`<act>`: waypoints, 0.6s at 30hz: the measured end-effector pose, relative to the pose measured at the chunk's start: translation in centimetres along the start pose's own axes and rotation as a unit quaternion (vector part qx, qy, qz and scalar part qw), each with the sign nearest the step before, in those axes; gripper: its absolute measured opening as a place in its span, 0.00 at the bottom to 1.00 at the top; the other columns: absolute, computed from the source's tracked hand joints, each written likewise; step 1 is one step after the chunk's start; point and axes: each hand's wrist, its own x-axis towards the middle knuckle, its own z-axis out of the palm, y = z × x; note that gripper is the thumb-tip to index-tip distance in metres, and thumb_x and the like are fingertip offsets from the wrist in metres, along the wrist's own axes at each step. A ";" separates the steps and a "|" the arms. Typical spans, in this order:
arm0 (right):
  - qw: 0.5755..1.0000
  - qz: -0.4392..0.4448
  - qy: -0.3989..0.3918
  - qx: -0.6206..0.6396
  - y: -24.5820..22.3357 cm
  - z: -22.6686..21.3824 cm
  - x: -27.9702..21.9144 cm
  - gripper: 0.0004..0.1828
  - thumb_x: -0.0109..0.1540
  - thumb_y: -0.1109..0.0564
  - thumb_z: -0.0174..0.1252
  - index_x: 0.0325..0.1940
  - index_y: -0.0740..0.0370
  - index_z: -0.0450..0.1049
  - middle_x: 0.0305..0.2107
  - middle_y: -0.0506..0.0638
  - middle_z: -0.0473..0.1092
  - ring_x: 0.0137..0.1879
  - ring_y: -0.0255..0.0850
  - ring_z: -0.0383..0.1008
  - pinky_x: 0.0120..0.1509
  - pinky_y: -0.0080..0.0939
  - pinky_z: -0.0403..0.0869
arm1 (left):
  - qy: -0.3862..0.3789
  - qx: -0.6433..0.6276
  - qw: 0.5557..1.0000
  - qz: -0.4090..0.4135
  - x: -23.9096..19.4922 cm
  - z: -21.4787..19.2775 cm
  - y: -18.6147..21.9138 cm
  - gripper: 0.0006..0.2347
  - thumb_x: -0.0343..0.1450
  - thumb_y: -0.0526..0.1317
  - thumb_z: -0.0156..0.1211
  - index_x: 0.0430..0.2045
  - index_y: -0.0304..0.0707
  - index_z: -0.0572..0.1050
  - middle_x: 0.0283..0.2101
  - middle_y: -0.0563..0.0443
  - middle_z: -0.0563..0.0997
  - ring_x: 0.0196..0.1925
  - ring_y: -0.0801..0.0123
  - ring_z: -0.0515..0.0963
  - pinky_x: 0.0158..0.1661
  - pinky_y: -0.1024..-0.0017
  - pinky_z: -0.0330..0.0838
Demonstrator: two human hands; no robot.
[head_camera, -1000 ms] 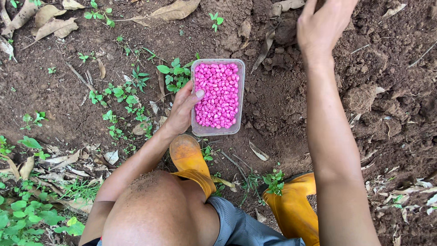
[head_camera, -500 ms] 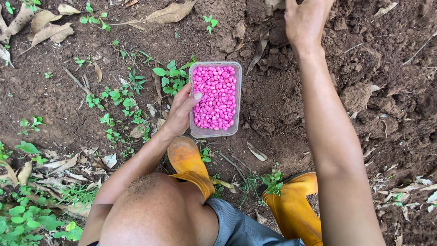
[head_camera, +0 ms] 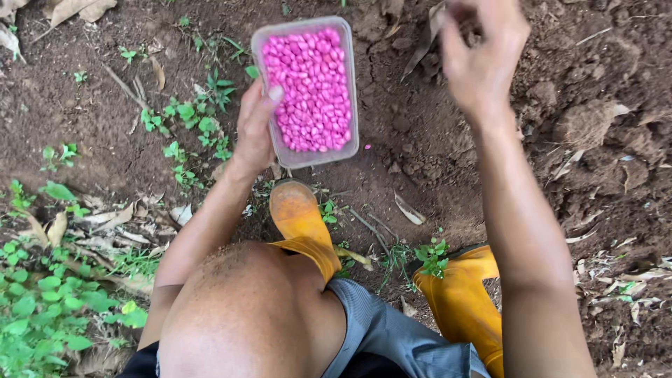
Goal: The person plants seeds from a plastic container into a trench in the soil and then covers them with soil by hand.
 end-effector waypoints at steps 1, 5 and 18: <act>0.999 0.020 -0.040 0.020 -0.9 0.2 -1.5 0.06 0.78 0.74 0.65 0.53 0.69 0.82 0.45 0.61 0.81 0.50 0.50 0.81 0.58 0.51 0.79 | -0.004 -0.006 1.000 0.015 0.4 -0.4 0.4 0.30 0.82 0.59 0.70 0.73 0.41 0.67 0.68 0.45 0.76 0.73 0.52 0.79 0.77 0.44 0.82; 0.984 0.095 -0.121 0.085 -4.9 3.1 -7.3 0.08 0.79 0.73 0.67 0.62 0.73 0.86 0.52 0.68 0.86 0.59 0.56 0.87 0.71 0.58 0.86 | 0.005 0.004 1.000 0.031 0.9 -2.4 1.2 0.32 0.81 0.62 0.72 0.71 0.42 0.67 0.68 0.46 0.76 0.73 0.52 0.80 0.79 0.43 0.81; 0.955 0.213 -0.200 -0.044 -12.0 12.0 -12.9 0.43 0.75 0.67 0.69 0.92 0.66 0.59 0.88 0.72 0.51 0.93 0.71 0.57 1.00 0.75 0.61 | 0.047 -0.028 0.996 0.075 -0.2 -6.0 2.7 0.31 0.82 0.61 0.71 0.73 0.44 0.68 0.71 0.45 0.75 0.76 0.52 0.77 0.80 0.46 0.79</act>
